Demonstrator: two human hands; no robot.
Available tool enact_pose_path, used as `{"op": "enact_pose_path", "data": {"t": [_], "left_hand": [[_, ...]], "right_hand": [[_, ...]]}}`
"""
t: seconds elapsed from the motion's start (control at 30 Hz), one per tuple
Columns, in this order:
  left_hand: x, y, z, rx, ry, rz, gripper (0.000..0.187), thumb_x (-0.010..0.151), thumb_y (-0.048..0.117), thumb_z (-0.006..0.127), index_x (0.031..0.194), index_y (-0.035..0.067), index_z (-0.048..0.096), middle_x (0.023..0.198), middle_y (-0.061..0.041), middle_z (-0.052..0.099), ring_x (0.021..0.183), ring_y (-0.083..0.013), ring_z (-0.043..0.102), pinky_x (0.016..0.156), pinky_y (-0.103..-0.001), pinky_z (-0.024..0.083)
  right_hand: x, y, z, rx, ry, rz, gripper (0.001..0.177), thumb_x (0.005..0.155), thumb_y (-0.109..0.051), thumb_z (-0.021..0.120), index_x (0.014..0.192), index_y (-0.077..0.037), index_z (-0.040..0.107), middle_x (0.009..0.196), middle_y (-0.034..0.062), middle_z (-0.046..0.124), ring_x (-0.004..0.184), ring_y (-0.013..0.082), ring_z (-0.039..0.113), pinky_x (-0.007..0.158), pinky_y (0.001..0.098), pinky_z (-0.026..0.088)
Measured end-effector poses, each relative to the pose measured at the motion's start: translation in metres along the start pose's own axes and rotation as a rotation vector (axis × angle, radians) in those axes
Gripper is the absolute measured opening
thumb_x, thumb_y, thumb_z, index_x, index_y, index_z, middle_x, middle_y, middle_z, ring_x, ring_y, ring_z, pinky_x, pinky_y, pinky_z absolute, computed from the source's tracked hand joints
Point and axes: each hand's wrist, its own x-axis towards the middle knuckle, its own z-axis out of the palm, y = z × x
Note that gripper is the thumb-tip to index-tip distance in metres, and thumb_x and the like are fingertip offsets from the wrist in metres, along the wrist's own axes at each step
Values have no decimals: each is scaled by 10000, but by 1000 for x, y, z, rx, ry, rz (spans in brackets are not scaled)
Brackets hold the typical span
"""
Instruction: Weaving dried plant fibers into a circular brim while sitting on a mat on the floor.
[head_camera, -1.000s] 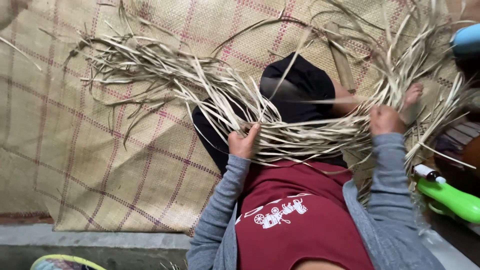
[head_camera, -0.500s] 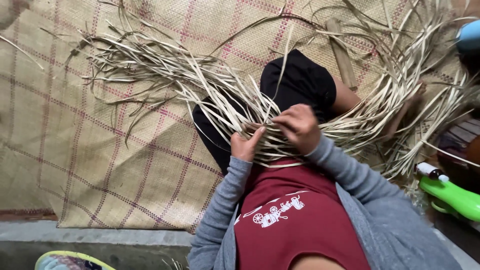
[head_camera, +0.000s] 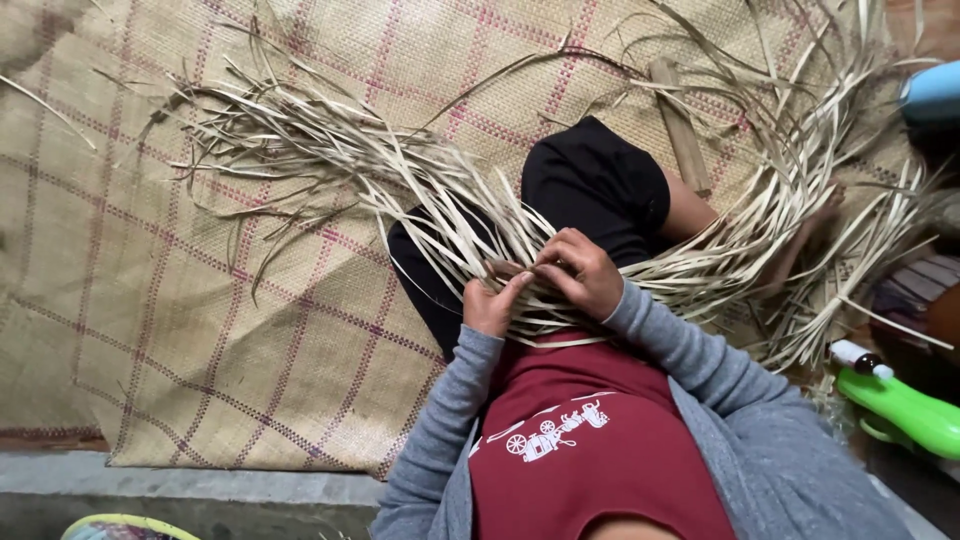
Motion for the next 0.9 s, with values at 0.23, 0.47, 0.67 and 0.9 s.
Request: {"op": "enact_pose_path", "data": {"t": [0.23,0.47,0.67,0.9], "left_hand": [[1,1,-5,-3,-48,-150,259,837,169,921,995,-3,808,874,-178,791,829,-159,716,773,-357,609],[2,11,2,-2,-22,-192,247,822,162,936,982,13,819,895,-152,795,853,-147,693,819,-343,597],[9,-15,-9,100,-64,-371,504,745,396,987,998,21,765,889,-190,766,863,-266,734,897,-423,557],[38,24,-10,-13,164,-348,482,767,328,960,1123,57,782,989,-162,797,964,-263,758,950,-406,576]], "right_hand": [[-3,2,3,51,64,14,56,945,-76,770,1000,-79,780,876,82,706,790,272,692,721,358,560],[1,1,2,17,25,-23,42,919,-95,804,947,-66,792,886,113,710,791,293,695,721,377,572],[0,2,4,-49,2,-97,44,940,-132,778,946,-88,783,885,100,689,796,304,681,731,377,573],[-3,-1,13,-70,23,-259,48,899,-146,799,933,-113,792,851,87,676,750,281,644,739,377,547]]}}
